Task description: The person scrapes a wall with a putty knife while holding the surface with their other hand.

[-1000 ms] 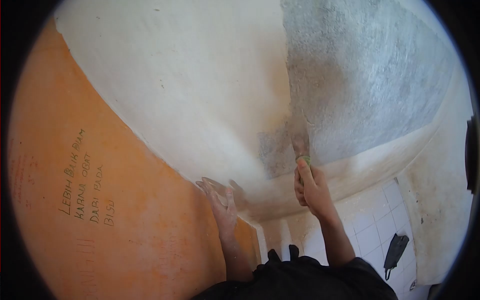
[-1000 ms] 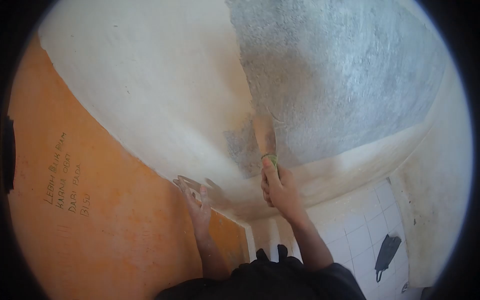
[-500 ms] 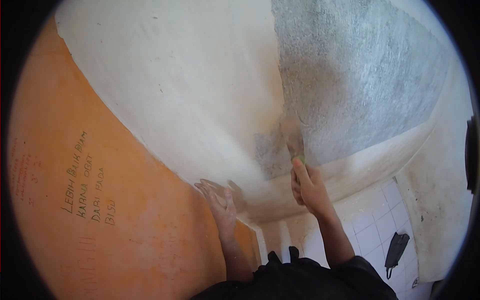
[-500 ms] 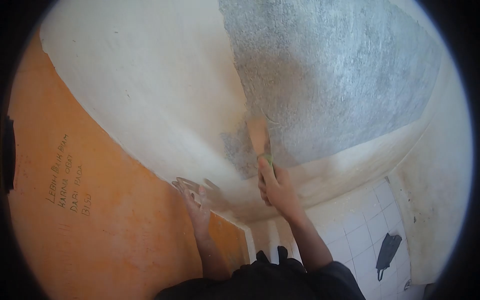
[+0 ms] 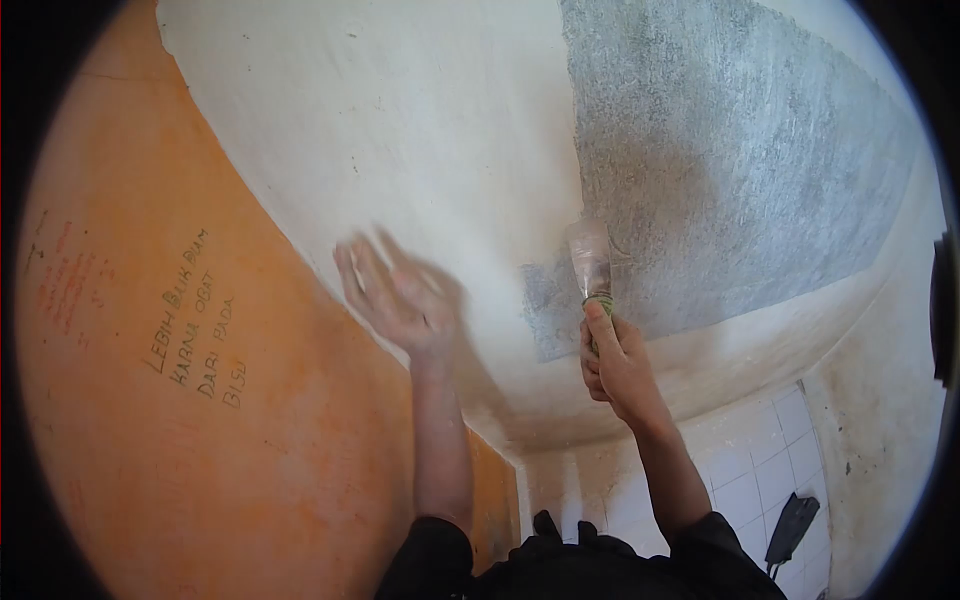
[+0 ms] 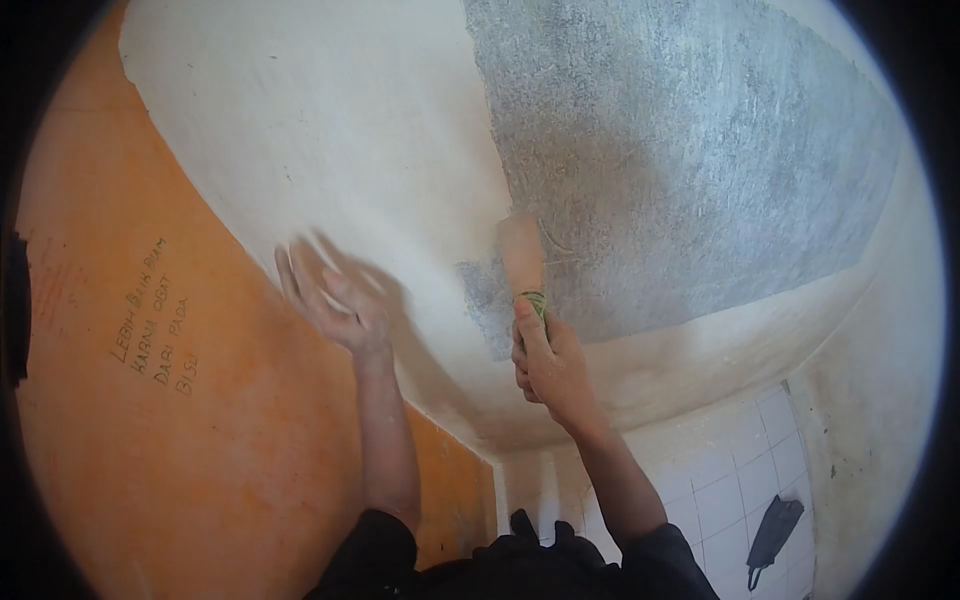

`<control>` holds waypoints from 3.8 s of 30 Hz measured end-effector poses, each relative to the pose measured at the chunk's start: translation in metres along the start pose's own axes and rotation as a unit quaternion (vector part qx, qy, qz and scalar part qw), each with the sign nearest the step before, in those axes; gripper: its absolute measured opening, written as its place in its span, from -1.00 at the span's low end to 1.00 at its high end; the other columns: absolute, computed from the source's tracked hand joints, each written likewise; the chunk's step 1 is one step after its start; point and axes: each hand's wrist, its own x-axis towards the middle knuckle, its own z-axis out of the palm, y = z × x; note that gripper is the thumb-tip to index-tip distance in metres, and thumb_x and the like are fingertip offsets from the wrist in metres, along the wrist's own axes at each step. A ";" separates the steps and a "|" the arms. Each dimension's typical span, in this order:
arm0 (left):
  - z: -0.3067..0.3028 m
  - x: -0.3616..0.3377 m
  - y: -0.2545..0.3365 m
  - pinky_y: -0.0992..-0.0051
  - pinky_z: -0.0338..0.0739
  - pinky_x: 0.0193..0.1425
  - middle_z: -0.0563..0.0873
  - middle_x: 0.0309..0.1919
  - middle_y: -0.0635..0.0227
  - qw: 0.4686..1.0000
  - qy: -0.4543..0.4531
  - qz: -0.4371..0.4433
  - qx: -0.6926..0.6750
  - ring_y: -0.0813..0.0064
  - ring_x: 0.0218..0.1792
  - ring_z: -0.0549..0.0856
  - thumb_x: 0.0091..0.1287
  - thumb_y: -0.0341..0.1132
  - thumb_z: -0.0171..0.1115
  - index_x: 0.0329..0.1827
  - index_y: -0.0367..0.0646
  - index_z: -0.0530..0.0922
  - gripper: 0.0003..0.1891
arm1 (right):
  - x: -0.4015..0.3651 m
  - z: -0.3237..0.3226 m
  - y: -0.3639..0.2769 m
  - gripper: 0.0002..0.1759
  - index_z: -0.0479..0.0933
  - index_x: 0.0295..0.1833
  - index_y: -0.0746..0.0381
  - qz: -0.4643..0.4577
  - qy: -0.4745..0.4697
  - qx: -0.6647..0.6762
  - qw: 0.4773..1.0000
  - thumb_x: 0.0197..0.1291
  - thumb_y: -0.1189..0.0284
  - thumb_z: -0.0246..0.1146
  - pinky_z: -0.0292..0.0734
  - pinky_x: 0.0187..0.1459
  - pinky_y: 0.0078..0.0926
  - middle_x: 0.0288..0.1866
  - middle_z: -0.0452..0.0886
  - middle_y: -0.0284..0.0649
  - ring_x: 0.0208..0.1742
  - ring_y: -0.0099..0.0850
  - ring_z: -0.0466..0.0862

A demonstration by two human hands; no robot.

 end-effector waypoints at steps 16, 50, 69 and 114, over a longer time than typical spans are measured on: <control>-0.003 -0.012 -0.073 0.09 -0.28 0.61 0.12 0.54 -0.06 0.944 -0.177 0.227 0.162 0.04 0.59 -0.01 0.51 -0.21 -0.28 0.50 -0.35 0.21 -0.43 | 0.007 -0.019 0.038 -0.61 0.38 -0.26 0.18 0.009 -0.001 -0.030 1.000 0.50 0.09 0.01 0.15 -0.69 -0.63 -0.64 0.24 -0.49 -0.72 -0.68 0.20; -0.008 -0.025 -0.090 0.10 -0.25 0.60 0.21 0.52 0.00 0.953 -0.154 0.211 0.155 0.03 0.57 0.07 0.49 -0.13 -0.23 0.46 -0.25 0.31 -0.43 | 0.013 -0.002 0.049 -0.55 0.32 -0.37 0.15 0.040 0.006 -0.004 0.999 0.46 0.04 0.07 0.09 -0.72 -0.63 -0.65 0.23 -0.48 -0.72 -0.68 0.23; -0.010 -0.029 -0.089 0.08 -0.22 0.59 0.25 0.51 0.06 0.957 -0.144 0.212 0.139 0.08 0.56 0.10 0.49 -0.13 -0.23 0.44 -0.17 0.38 -0.46 | 0.012 0.009 0.052 -0.53 0.29 -0.38 0.10 0.027 0.011 -0.057 0.998 0.45 -0.03 0.04 0.05 -0.74 -0.63 -0.66 0.18 -0.53 -0.72 -0.70 0.18; -0.012 -0.030 -0.086 0.06 -0.10 0.57 0.33 0.46 0.02 0.960 -0.129 0.205 0.142 0.01 0.51 0.22 0.49 -0.18 -0.21 0.41 -0.17 0.42 -0.49 | 0.014 0.009 0.064 -0.49 0.33 -0.43 0.17 0.050 -0.027 -0.063 0.996 0.46 0.00 0.03 0.17 -0.69 -0.57 -0.68 0.22 -0.49 -0.70 -0.66 0.28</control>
